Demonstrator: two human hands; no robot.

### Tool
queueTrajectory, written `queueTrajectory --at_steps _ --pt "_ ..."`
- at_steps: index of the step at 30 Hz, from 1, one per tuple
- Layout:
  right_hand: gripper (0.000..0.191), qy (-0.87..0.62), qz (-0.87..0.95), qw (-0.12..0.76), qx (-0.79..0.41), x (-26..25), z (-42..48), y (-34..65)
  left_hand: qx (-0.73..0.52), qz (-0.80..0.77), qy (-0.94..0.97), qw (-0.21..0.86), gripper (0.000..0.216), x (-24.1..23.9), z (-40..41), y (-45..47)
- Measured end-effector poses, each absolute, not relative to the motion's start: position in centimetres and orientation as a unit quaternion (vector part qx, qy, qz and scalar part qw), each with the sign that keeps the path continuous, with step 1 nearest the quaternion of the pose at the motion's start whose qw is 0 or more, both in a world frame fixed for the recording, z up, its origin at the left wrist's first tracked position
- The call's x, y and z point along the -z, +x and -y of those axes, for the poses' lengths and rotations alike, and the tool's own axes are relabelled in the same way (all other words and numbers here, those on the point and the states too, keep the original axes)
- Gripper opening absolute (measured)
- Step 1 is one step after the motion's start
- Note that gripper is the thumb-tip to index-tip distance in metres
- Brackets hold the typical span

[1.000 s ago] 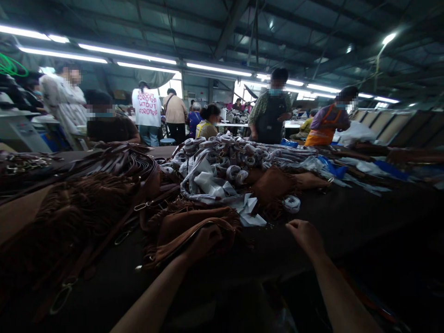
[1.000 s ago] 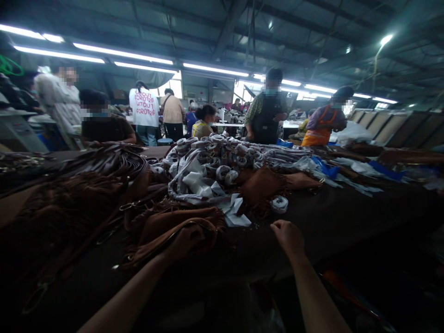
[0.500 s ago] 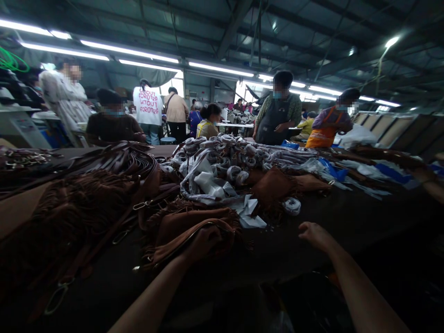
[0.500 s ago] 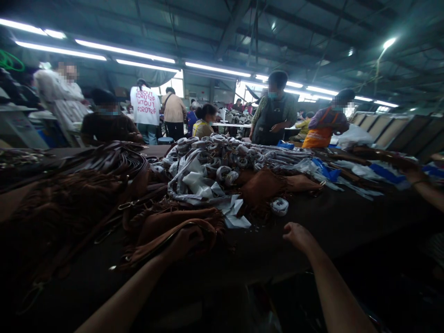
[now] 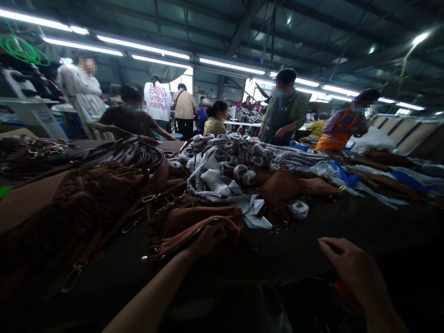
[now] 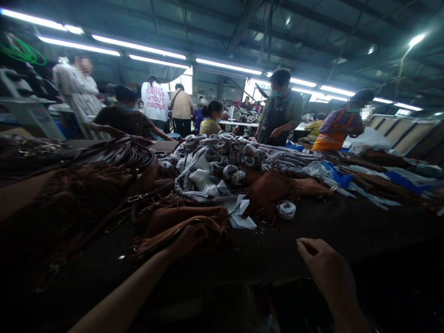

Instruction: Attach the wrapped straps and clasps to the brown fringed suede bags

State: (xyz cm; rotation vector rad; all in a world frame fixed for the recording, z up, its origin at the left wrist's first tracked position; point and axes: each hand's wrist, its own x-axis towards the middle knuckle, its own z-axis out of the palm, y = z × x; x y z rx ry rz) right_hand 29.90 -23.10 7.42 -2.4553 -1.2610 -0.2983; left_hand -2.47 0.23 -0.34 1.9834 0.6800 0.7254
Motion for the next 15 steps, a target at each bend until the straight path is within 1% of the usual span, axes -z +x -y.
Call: queueTrajectory --at_steps 3,7,11,15 --pt "0.024 -0.847 0.488 0.205 0.052 -6.9 17.9 25.1 -0.299 -0.263 0.799 0.45 0.007 0.6 -0.3 -2.5" --pt "0.025 -0.854 0.495 0.147 0.057 -5.4 12.7 19.9 -0.296 -0.267 0.81 0.43 0.008 0.6 -0.4 -2.6" --pt "0.024 -0.843 0.521 0.098 0.093 -4.3 10.8 17.8 -0.288 -0.262 0.816 0.428 0.008 0.3 -0.4 -2.6" --pt "0.021 -0.83 0.544 0.08 0.09 -3.5 10.8 18.1 -0.292 -0.264 0.807 0.44 0.006 -0.1 -0.1 -2.6"
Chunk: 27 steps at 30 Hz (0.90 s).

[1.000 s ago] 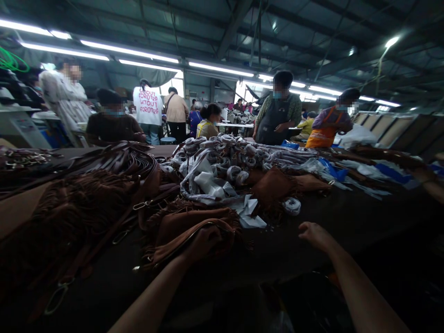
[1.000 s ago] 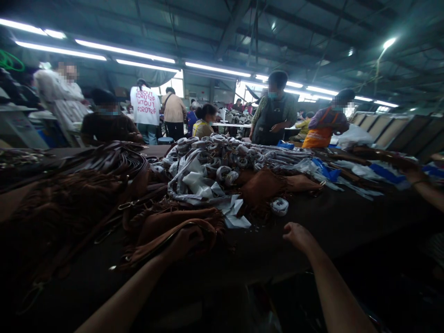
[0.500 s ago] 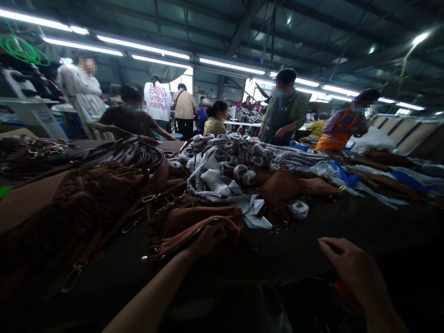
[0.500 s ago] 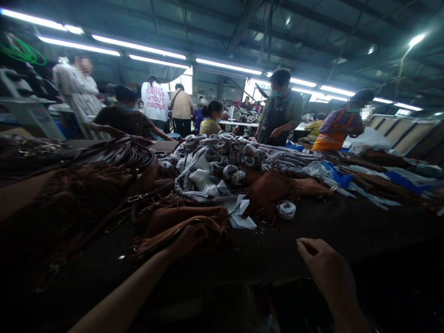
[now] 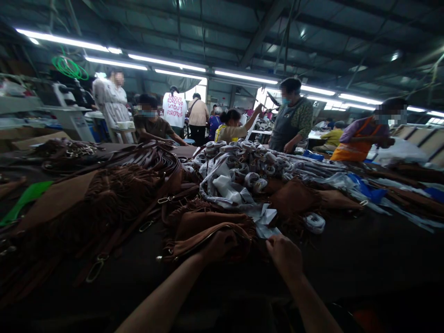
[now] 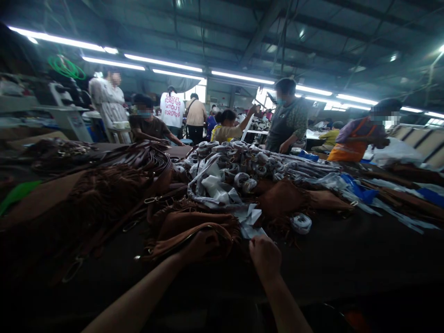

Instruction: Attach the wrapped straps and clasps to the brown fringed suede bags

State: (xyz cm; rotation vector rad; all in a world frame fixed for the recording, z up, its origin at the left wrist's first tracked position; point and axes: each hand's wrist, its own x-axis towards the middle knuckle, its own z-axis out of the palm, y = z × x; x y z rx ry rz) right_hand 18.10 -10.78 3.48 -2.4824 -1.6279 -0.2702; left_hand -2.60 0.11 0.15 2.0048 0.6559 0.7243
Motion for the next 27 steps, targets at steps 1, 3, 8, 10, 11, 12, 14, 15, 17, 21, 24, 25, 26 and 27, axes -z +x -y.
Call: queueTrajectory --at_steps 1,3,8,10,11,12,14,15,17,21,24,25,26,27 --pt "0.02 -0.83 0.546 0.08 0.083 -3.4 10.9 18.3 -0.29 -0.266 0.805 0.444 0.006 -0.3 0.0 -2.6" --pt "0.018 -0.83 0.546 0.086 0.074 -3.5 11.1 18.7 -0.287 -0.271 0.802 0.447 0.006 -0.5 0.1 -2.7" --pt "0.022 -0.815 0.549 0.148 0.116 -4.9 9.9 18.6 -0.287 -0.263 0.805 0.448 0.008 -0.5 0.0 -2.8" --pt "0.024 -0.802 0.56 0.173 0.115 -5.2 8.3 18.2 -0.29 -0.259 0.803 0.451 0.008 -0.2 -0.1 -2.8" --pt "0.025 -0.799 0.563 0.182 0.107 -5.3 7.3 17.9 -0.289 -0.261 0.802 0.453 0.008 -0.1 -0.2 -2.8" --pt "0.027 -0.8 0.561 0.188 0.098 -5.2 6.3 17.7 -0.287 -0.266 0.799 0.456 0.009 0.0 -0.2 -2.7" --pt "0.029 -0.807 0.554 0.19 0.077 -4.9 4.3 17.2 -0.279 -0.278 0.795 0.462 0.01 0.2 -0.4 -2.7" --pt "0.03 -0.812 0.549 0.186 0.066 -4.7 3.5 17.1 -0.275 -0.28 0.794 0.465 0.011 0.2 -0.4 -2.7" --pt "0.03 -0.82 0.544 0.175 0.043 -4.2 2.4 16.9 -0.276 -0.278 0.791 0.47 0.009 0.3 -0.5 -2.7" --pt "0.029 -0.817 0.551 0.171 0.022 -3.3 1.6 17.4 -0.288 -0.266 0.788 0.475 0.01 0.4 -0.6 -2.7" --pt "0.032 -0.796 0.555 0.233 0.057 -3.2 2.1 17.9 -0.299 -0.27 0.789 0.463 0.01 0.3 -0.6 -2.7" --pt "0.034 -0.78 0.558 0.273 0.078 -3.3 2.5 18.0 -0.302 -0.274 0.79 0.458 0.009 0.2 -0.6 -2.7" --pt "0.037 -0.76 0.56 0.317 0.095 -3.6 3.1 17.9 -0.303 -0.278 0.791 0.453 0.009 0.2 -0.6 -2.7" --pt "0.039 -0.74 0.561 0.357 0.101 -3.9 3.8 17.6 -0.302 -0.281 0.791 0.452 0.009 0.1 -0.6 -2.7"
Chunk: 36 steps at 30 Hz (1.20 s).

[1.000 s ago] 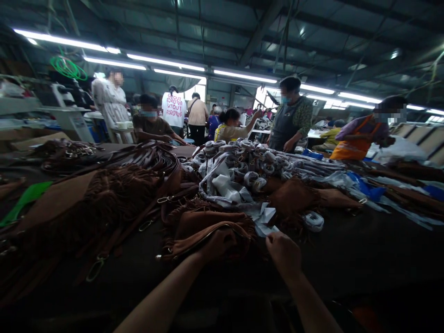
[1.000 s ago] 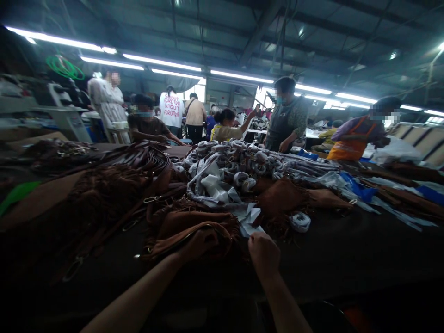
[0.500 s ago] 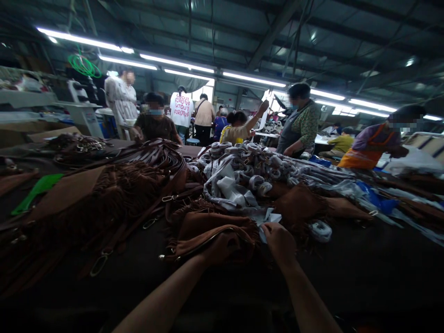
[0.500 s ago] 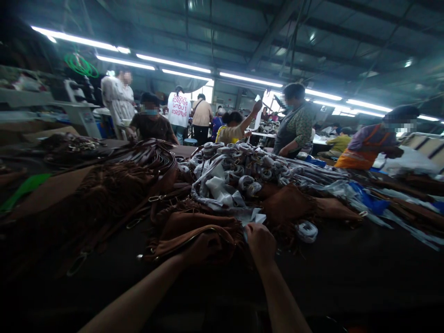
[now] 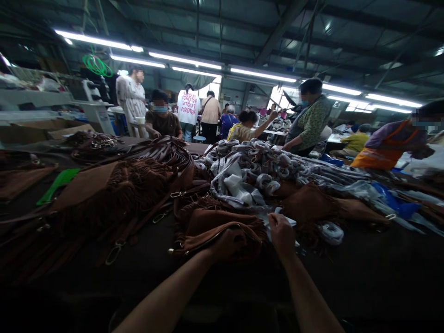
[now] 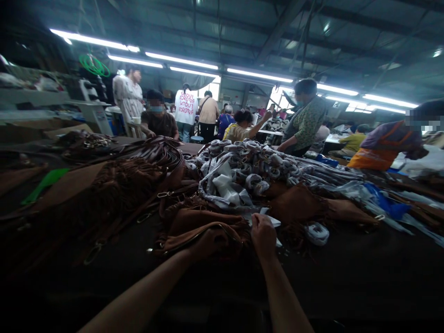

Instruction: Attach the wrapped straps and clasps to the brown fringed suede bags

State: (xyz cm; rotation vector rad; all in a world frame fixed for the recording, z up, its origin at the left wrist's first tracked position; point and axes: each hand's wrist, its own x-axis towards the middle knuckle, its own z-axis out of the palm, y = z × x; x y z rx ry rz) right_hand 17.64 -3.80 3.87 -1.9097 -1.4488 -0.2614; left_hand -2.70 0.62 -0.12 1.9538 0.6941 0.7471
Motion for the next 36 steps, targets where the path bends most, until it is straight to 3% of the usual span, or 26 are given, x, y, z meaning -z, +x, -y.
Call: queueTrajectory --at_steps 2,5,13,19,36 --pt "0.039 -0.711 0.572 0.402 0.076 -4.6 5.5 16.5 -0.299 -0.28 0.789 0.458 0.011 0.1 -0.6 -2.7" --pt "0.034 -0.686 0.611 0.395 0.016 -5.1 8.3 13.5 -0.314 -0.244 0.783 0.478 0.019 0.2 -0.7 -2.7" --pt "0.022 -0.779 0.591 0.203 0.06 -3.3 10.2 8.3 -0.329 -0.243 0.785 0.465 0.028 0.8 -1.1 -2.6" --pt "0.024 -0.804 0.568 0.155 0.083 -3.9 9.6 7.8 -0.358 -0.21 0.769 0.486 0.026 0.4 -1.1 -2.7" --pt "0.032 -0.736 0.619 0.257 0.097 -2.2 9.9 8.9 -0.292 -0.217 0.714 0.598 0.012 0.1 -1.2 -2.9"
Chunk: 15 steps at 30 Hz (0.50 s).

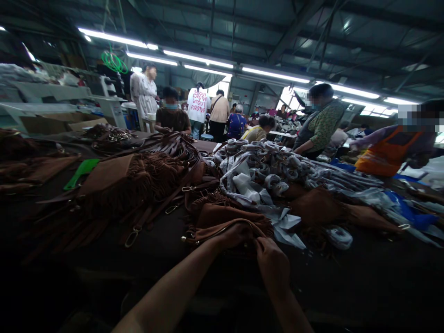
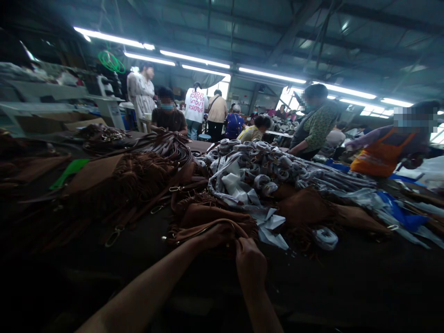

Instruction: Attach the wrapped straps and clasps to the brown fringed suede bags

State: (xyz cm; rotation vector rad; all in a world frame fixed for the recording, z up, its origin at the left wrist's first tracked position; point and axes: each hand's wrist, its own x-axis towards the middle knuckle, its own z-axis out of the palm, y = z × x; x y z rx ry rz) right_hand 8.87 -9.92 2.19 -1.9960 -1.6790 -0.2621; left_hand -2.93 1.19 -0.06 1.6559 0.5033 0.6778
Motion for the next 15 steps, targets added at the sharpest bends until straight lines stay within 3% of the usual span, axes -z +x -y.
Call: queueTrajectory --at_steps 3,7,15 --pt "0.036 -0.726 0.607 0.309 0.092 -2.3 9.8 8.7 -0.336 -0.214 0.746 0.534 0.011 0.1 -0.9 -3.3" --pt "0.035 -0.714 0.623 0.308 0.086 -2.3 9.7 8.4 -0.38 -0.223 0.783 0.439 0.015 0.2 -0.2 -3.9" --pt "0.031 -0.702 0.635 0.314 0.073 -2.0 9.7 8.3 -0.437 -0.269 0.744 0.427 0.024 -0.5 -0.2 -4.0"
